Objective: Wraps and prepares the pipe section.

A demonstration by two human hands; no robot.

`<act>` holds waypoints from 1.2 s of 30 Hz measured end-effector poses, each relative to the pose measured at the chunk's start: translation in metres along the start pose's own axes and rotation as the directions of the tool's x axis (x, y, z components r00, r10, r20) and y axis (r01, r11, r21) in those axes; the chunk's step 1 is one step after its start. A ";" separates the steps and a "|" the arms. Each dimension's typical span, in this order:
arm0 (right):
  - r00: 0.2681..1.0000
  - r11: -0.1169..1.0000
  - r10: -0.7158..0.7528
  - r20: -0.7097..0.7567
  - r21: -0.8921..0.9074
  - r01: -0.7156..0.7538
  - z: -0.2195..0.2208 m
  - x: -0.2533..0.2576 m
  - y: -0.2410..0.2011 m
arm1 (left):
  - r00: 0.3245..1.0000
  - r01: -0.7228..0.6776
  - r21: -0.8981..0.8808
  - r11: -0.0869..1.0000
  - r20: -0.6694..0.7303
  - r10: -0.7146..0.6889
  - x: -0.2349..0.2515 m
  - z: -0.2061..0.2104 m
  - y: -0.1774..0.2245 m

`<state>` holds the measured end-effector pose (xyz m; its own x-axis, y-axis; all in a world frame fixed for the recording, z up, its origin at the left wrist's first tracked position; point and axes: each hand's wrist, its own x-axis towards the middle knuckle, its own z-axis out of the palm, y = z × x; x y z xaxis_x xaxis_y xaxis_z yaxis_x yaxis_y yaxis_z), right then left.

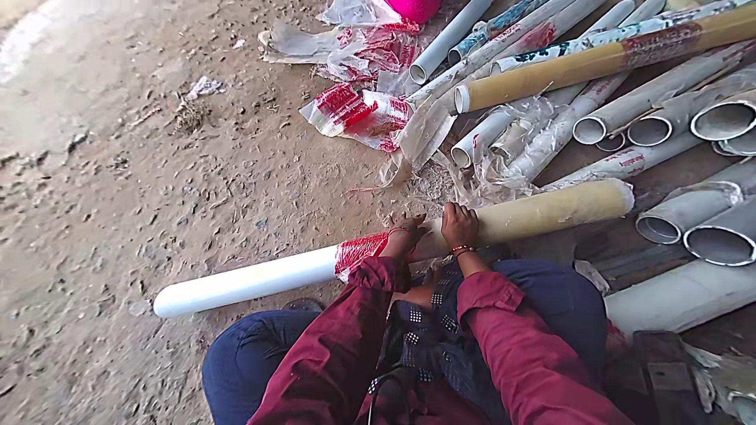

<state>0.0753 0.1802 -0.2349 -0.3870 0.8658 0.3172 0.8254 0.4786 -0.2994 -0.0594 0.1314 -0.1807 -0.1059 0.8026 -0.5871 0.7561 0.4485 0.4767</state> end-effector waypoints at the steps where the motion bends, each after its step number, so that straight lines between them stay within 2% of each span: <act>1: 1.000 1.000 0.017 0.025 0.008 -0.017 -0.001 0.000 0.000 | 1.000 0.000 0.037 0.999 0.011 0.000 -0.003 0.003 0.003; 6: 0.990 0.996 0.077 0.114 0.046 -0.083 -0.003 0.006 0.001 | 0.998 0.049 0.164 0.985 -0.046 -0.042 -0.019 0.028 0.020; 11: 0.998 0.997 0.058 0.031 0.040 -0.059 0.001 -0.002 0.006 | 0.992 -0.033 0.184 0.982 -0.117 0.055 -0.030 0.042 0.015; 17: 0.998 0.997 0.056 -0.008 0.050 -0.056 0.004 -0.002 0.007 | 0.990 0.029 0.056 0.998 -0.137 -0.021 -0.038 0.041 0.019; 20: 0.980 0.983 0.142 0.140 0.099 -0.157 -0.012 0.012 0.000 | 0.985 0.032 -0.014 0.999 -0.168 -0.034 -0.036 0.029 0.015; 23: 0.915 0.935 0.291 0.279 0.122 -0.334 -0.040 0.022 -0.017 | 0.984 0.038 -0.049 0.998 -0.172 -0.046 -0.033 0.024 0.008; 25: 0.777 0.912 0.329 0.537 0.033 -0.409 -0.062 0.030 -0.030 | 0.980 0.041 -0.048 0.998 -0.195 -0.049 -0.030 0.026 0.006; 27: 0.649 0.931 0.292 0.703 -0.053 -0.361 -0.070 0.034 -0.035 | 0.974 0.028 -0.044 0.999 -0.223 -0.037 -0.027 0.029 0.004; 28: 0.622 0.941 0.275 0.734 -0.073 -0.329 -0.069 0.033 -0.034 | 0.971 0.014 -0.048 0.999 -0.240 -0.025 -0.027 0.031 0.003; 36: 0.590 0.981 0.190 0.785 -0.128 -0.146 -0.074 0.033 -0.038 | 0.947 -0.042 -0.140 0.989 -0.321 -0.005 -0.028 0.043 -0.006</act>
<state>0.0613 0.1801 -0.1465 -0.3938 0.7165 -0.5758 0.9188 0.3245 -0.2246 -0.0328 0.0890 -0.1951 -0.3114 0.8843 -0.3478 0.6624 0.4644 0.5878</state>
